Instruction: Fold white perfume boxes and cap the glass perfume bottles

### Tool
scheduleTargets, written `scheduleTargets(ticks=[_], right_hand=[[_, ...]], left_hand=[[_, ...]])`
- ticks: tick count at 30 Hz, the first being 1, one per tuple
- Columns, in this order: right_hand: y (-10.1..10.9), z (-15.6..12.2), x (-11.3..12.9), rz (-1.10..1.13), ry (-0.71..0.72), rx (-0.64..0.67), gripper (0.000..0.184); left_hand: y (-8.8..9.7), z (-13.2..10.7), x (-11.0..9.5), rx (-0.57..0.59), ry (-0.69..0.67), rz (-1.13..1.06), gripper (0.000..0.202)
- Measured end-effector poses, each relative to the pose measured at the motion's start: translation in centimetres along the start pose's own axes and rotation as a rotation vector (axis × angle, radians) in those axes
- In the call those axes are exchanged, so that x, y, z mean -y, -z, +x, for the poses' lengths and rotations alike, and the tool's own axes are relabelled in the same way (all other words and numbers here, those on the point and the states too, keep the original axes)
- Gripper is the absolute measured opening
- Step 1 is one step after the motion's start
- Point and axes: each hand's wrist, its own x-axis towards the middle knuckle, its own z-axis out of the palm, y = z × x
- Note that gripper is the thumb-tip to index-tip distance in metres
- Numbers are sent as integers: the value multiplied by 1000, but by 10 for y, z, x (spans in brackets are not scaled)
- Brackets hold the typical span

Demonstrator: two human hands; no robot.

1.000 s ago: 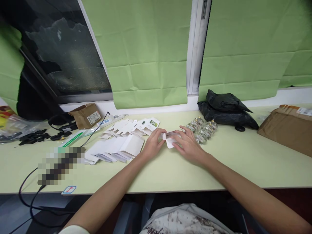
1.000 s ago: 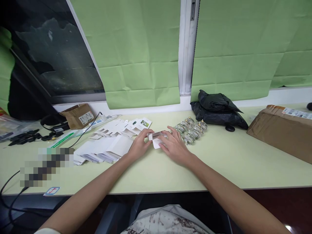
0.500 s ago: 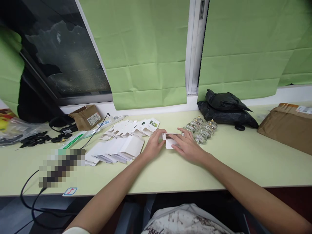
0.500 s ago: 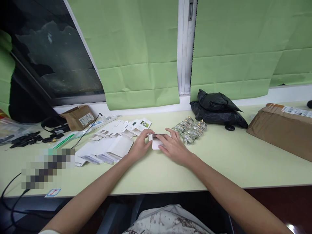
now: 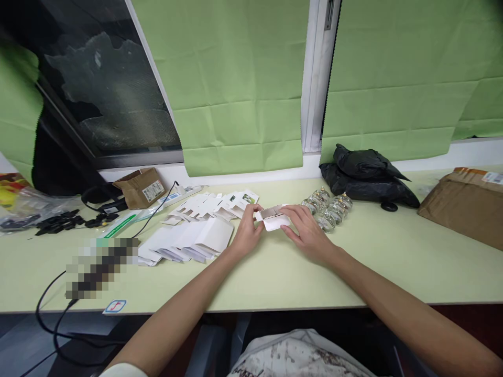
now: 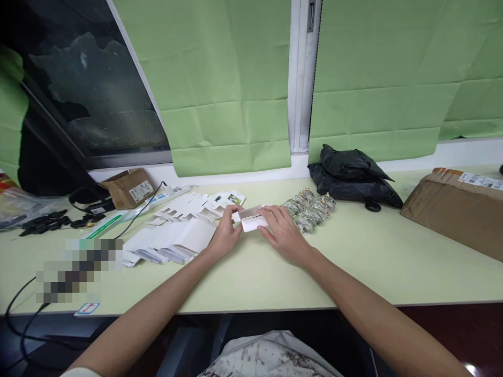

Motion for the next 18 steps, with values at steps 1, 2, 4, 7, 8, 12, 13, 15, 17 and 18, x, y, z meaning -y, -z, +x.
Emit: scheduleTargets(ticks=[1, 2, 4, 7, 8, 12, 13, 15, 17, 18], right_hand=[[1, 0, 1, 15, -6, -3, 45], [1, 1, 1, 29, -11, -9, 47], [2, 1, 2, 43, -19, -36, 51], [2, 2, 1, 48, -46, -102, 55], [2, 2, 1, 52, -58, -120, 55], [-1, 0, 0, 93, -111, -143, 49], [-1, 0, -1, 100, -117, -141, 47], [-3, -1, -1, 105, -124, -132, 45], [-4, -1, -1, 107, -133, -116, 44], [-4, -2, -1, 108, -141, -105, 44]], left_hand=[[-1, 0, 0, -7, 16, -30, 32], [-1, 0, 0, -10, 36, -59, 32], [-3, 0, 1, -7, 85, -94, 32], [-4, 2, 2, -15, 148, -111, 37], [-5, 2, 2, -30, 159, -123, 39], [-5, 4, 3, -129, 188, -173, 45], [-5, 4, 3, -156, 190, -177, 45], [-4, 5, 2, -213, 192, -184, 44], [-3, 5, 2, -270, 194, -186, 46], [-3, 5, 2, -296, 196, -182, 48]])
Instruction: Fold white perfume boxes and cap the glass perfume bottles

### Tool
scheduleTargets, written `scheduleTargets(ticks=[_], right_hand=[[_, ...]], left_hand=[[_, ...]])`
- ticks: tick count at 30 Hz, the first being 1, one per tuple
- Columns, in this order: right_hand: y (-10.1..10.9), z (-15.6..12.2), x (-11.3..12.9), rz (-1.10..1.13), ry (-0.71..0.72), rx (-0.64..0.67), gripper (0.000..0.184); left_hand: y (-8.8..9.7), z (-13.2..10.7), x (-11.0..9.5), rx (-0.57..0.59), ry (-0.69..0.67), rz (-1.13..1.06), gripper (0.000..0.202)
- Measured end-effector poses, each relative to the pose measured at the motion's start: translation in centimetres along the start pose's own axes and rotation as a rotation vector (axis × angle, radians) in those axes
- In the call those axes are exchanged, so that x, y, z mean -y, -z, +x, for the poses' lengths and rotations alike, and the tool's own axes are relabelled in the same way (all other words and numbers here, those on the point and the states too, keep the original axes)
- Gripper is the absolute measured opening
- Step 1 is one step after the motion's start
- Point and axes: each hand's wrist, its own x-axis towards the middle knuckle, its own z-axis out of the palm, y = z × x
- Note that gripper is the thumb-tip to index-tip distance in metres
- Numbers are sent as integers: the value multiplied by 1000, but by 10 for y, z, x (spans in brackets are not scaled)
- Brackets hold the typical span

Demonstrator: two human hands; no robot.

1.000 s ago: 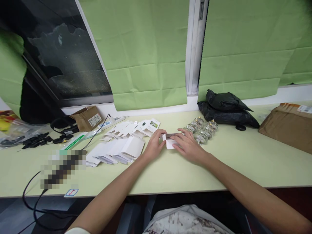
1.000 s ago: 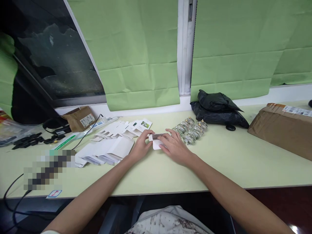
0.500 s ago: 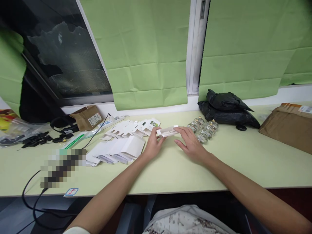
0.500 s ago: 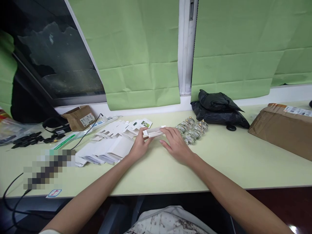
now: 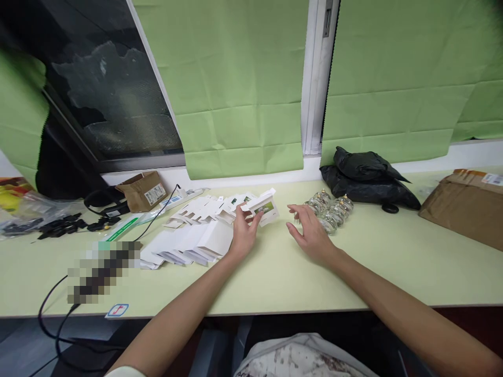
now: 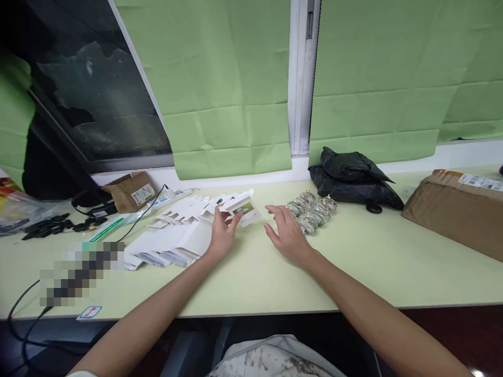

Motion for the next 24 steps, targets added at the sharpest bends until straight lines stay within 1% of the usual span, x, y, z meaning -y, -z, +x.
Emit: scheduleTargets(ticks=[2, 3, 4, 8, 10, 15, 19, 22, 24], right_hand=[[-1, -1, -1, -1, -17, 19, 45], [-1, -1, -1, -3, -24, 28, 45], [-2, -2, -2, -7, -30, 35, 45], [-3, -2, -3, -11, -49, 77, 44], [-3, -2, -3, -5, -58, 90, 44], [-5, -5, -7, -4, -94, 103, 45], [-8, -7, -10, 9, -111, 146, 44], [-11, -8, -12, 14, -129, 151, 45], [-12, -9, -13, 22, -149, 154, 46]], left_hand=[[0, 1, 1, -26, -3, 7, 50], [0, 1, 2, -15, -4, 9, 50], [0, 1, 4, 20, 0, 14, 49], [-3, 0, 13, 270, 55, 83, 38], [-5, -1, 17, 313, 68, 113, 36], [-6, -2, 17, 281, 43, 109, 34], [-4, -1, 11, 258, 33, 87, 37], [-3, -1, 10, 228, 36, 66, 38], [-4, -1, 11, 230, 38, 44, 39]])
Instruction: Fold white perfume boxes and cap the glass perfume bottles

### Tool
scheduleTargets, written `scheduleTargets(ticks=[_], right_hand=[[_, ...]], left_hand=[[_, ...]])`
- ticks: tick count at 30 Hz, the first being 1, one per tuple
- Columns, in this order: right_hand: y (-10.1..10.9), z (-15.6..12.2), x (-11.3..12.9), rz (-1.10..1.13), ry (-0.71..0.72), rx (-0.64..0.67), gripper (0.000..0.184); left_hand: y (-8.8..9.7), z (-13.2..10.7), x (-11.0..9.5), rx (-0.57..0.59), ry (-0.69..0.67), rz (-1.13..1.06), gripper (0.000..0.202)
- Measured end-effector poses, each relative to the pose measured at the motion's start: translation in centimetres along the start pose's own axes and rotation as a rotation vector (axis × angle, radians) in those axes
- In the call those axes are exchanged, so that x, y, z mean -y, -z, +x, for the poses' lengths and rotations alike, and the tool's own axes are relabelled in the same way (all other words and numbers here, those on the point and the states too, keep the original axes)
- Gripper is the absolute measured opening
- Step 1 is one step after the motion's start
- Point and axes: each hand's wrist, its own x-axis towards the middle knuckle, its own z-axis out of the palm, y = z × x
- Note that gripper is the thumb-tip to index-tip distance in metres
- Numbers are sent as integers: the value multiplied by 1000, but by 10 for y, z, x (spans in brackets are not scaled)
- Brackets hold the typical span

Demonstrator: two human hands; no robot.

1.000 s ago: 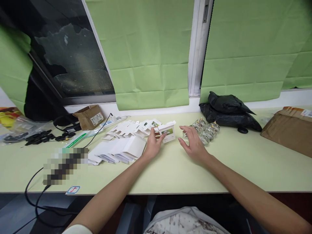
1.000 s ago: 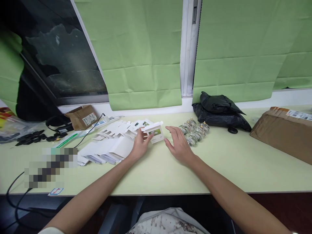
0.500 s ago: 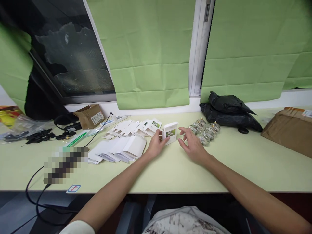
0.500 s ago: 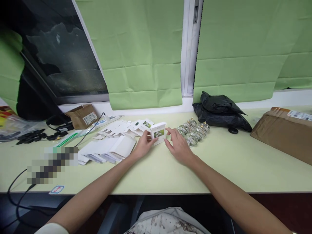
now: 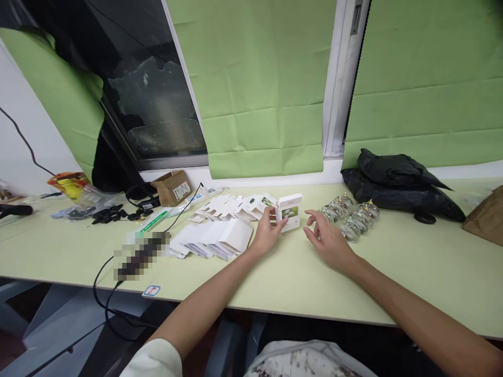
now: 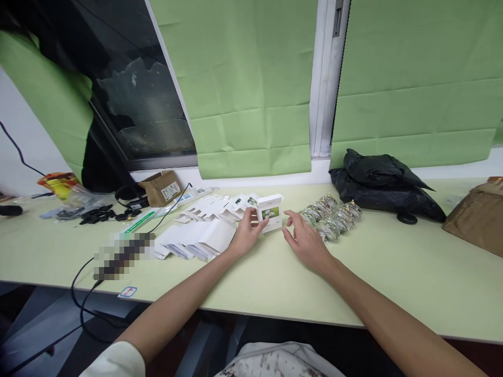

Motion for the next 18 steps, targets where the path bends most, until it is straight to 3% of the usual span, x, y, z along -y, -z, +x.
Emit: scheduleTargets(ticks=[4, 10, 16, 18], right_hand=[[0, -1, 2, 31, -48, 32, 41], [2, 0, 6, 60, -126, 77, 35], [-1, 1, 4, 47, -80, -56, 14], [-1, 1, 3, 47, -84, -88, 13]], left_hand=[[-2, 1, 7, 38, 25, -34, 49], [-1, 4, 14, 35, 50, -35, 36], [4, 5, 18, -123, 26, 234, 35], [5, 6, 19, -112, 34, 249, 35]])
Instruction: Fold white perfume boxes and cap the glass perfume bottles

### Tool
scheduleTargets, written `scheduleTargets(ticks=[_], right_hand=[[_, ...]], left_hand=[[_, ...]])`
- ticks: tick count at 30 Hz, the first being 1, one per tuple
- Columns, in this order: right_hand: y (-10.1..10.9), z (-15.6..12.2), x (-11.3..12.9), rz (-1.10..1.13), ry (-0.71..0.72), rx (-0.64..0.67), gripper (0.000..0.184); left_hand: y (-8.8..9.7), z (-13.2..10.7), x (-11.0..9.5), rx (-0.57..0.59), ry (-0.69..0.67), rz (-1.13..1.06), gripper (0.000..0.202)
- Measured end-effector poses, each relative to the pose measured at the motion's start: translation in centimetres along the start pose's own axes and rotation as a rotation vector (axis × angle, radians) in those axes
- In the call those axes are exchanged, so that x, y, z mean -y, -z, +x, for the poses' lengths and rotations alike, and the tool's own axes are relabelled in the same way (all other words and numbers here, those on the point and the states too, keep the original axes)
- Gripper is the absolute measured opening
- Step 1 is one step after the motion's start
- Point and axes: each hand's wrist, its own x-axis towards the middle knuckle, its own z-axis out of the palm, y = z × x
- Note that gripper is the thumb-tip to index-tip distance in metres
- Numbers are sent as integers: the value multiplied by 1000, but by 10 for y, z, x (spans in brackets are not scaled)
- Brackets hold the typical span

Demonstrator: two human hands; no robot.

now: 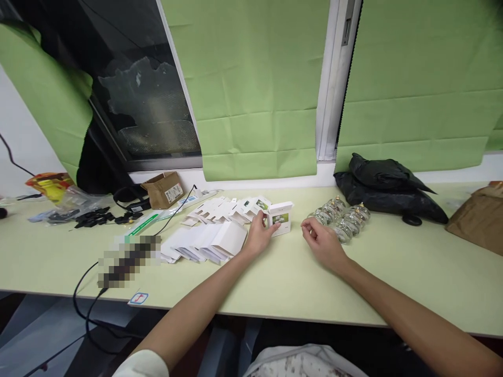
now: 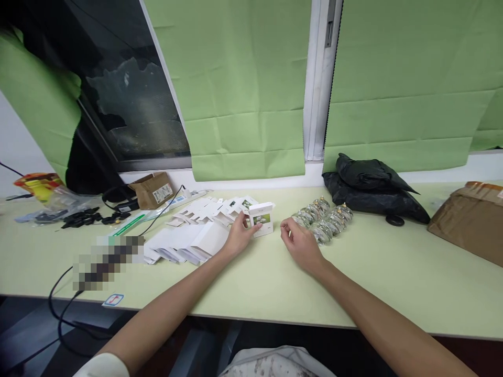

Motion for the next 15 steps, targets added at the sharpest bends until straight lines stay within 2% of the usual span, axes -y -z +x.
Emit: scheduleTargets(ticks=[4, 9, 15], right_hand=[[1, 1, -2, 6, -41, 0, 13], [0, 2, -3, 21, -62, 12, 14], [-3, 0, -1, 32, -70, 172, 17]], left_hand=[[-1, 0, -2, 68, 34, -85, 37], [-1, -1, -5, 64, 36, -104, 36], [-1, 0, -6, 75, 0, -119, 32]])
